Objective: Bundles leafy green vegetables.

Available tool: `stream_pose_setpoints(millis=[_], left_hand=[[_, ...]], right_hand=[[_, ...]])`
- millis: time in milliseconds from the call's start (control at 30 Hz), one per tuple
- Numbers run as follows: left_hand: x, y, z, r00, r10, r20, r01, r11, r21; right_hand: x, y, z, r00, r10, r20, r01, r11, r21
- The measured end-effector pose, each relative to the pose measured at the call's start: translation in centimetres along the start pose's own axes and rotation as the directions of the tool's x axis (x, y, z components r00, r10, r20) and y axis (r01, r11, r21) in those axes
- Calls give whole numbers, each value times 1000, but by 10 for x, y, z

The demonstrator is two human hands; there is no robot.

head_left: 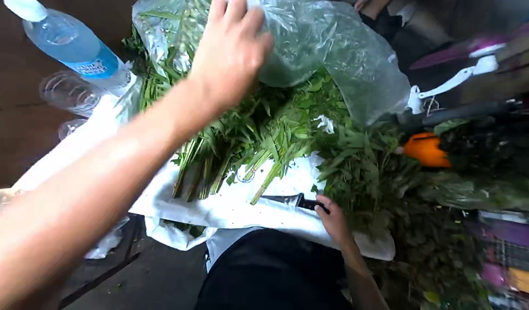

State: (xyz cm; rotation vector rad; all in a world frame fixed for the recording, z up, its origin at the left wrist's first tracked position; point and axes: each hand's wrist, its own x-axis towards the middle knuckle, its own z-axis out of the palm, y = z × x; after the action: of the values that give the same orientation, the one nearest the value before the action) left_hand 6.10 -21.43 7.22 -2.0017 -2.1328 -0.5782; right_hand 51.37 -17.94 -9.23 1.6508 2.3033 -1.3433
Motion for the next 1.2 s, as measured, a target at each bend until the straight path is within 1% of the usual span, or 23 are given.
stream_pose_setpoints(millis=[33, 67, 100, 167, 200, 233, 267, 333, 433, 500, 533, 600, 667, 700, 733, 800, 867, 900, 967, 1033, 1067, 1133, 1200], left_hand=[[-31, 39, 8, 996, -80, 39, 84, 989, -122], [-61, 74, 23, 977, -160, 138, 188, 956, -226], [-90, 103, 46, 926, -229, 299, 316, 904, -288], [-132, 133, 108, 749, -318, 582, 541, 800, -260], [-146, 140, 137, 677, -375, 633, 611, 766, -200], [-156, 142, 162, 635, -446, 631, 661, 736, -145], [-164, 142, 181, 616, -505, 605, 691, 716, -105], [-173, 143, 205, 633, -561, 534, 692, 719, -64], [-175, 151, 190, 699, -587, 409, 686, 712, -151], [-187, 150, 165, 711, -672, 206, 703, 674, -227], [-197, 143, 153, 672, -731, 118, 734, 638, -232], [-227, 120, 135, 526, -849, 43, 839, 510, -190], [-249, 89, 129, 336, -934, 119, 936, 317, -150], [-253, 77, 129, 270, -942, 198, 960, 248, -128], [-253, 70, 130, 249, -936, 250, 967, 226, -117], [-246, 67, 136, 271, -918, 290, 962, 254, -97], [-236, 75, 144, 283, -909, 306, 959, 271, -83], [-231, 82, 147, 280, -906, 318, 960, 269, -79], [-223, 95, 157, 278, -900, 335, 960, 270, -72], [-218, 105, 170, 273, -902, 334, 961, 267, -64], [-216, 108, 173, 267, -900, 344, 963, 261, -64], [-213, 107, 174, 265, -878, 399, 964, 241, -111], [-211, 101, 170, 275, -830, 485, 946, 142, -292]], right_hand=[[-1, 16, 9, 999, -32, -21, 29, 992, -123], [0, 29, 16, 998, -64, -22, 58, 972, -226], [2, 36, 22, 997, -72, 3, 70, 943, -325], [10, 40, 30, 997, -77, 25, 79, 864, -498], [14, 38, 31, 996, -78, 34, 84, 829, -554], [19, 35, 32, 995, -78, 58, 97, 804, -587], [22, 32, 31, 993, -75, 90, 114, 784, -610], [21, 28, 21, 990, -90, 111, 140, 783, -606], [-4, 26, -13, 997, -66, 27, 71, 883, -464], [-25, 35, -33, 999, 5, -41, -17, 952, -305], [-32, 41, -38, 996, 37, -79, -53, 977, -209], [-36, 53, -34, 988, 87, -127, -86, 996, 12], [-22, 62, -17, 984, 105, -147, -66, 966, 248], [-10, 63, -5, 981, 113, -159, -50, 934, 355], [4, 63, 6, 977, 126, -172, -37, 894, 446], [30, 59, 26, 963, 159, -215, -26, 856, 516], [44, 53, 32, 951, 181, -251, -48, 889, 455], [46, 51, 32, 953, 155, -260, -48, 925, 377], [43, 44, 26, 961, 11, -277, 20, 994, 109], [31, 27, 20, 954, -152, -259, 142, 988, -59], [23, 16, 22, 955, -202, -218, 201, 979, -27], [10, -9, 36, 958, -283, -49, 287, 938, 195], [5, -39, 64, 918, -365, 154, 274, 866, 417]])
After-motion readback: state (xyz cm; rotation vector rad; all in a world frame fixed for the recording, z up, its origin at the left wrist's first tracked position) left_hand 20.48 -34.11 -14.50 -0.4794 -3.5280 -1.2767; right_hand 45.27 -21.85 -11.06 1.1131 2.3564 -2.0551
